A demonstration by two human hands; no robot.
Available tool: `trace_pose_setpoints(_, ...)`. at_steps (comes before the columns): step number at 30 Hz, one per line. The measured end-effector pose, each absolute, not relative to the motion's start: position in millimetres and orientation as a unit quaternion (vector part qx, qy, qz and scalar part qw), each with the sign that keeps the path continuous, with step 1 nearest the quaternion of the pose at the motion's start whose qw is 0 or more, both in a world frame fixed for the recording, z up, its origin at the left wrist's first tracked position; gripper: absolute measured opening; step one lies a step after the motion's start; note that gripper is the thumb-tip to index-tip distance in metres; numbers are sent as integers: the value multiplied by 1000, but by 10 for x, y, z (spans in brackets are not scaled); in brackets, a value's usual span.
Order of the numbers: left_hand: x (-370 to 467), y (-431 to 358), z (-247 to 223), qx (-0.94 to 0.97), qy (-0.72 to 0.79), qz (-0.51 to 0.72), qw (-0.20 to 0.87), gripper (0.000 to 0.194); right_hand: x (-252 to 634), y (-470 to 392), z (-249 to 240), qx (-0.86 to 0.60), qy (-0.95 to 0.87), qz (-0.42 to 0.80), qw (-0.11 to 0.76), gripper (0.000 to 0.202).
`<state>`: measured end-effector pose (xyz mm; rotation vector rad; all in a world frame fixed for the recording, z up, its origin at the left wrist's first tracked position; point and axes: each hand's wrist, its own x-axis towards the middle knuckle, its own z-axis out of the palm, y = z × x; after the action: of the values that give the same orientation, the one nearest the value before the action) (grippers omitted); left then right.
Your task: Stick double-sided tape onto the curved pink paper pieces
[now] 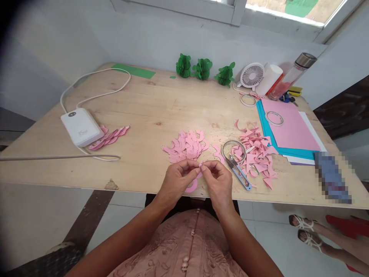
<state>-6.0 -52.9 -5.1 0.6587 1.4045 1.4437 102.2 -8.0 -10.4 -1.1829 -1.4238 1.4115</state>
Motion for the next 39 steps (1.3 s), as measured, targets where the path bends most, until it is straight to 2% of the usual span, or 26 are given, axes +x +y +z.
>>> trace_pose_setpoints(12,-108,-546,-106,300,604,559,483,11,1053,-95,-190,-473,-606,516,378,6)
trace_pose_setpoints(25,-109,-584,-79,295,619,555,472,13,1041,-155,-54,-475,-666,432,380,6)
trace_pose_setpoints(31,-94,-632,-109,354,642,547,404,13,1033,-180,-26,-468,-684,415,375,7)
trace_pose_setpoints(39,-92,-665,-115,437,689,524,245,11,1050,-208,37,-444,-690,453,349,13)
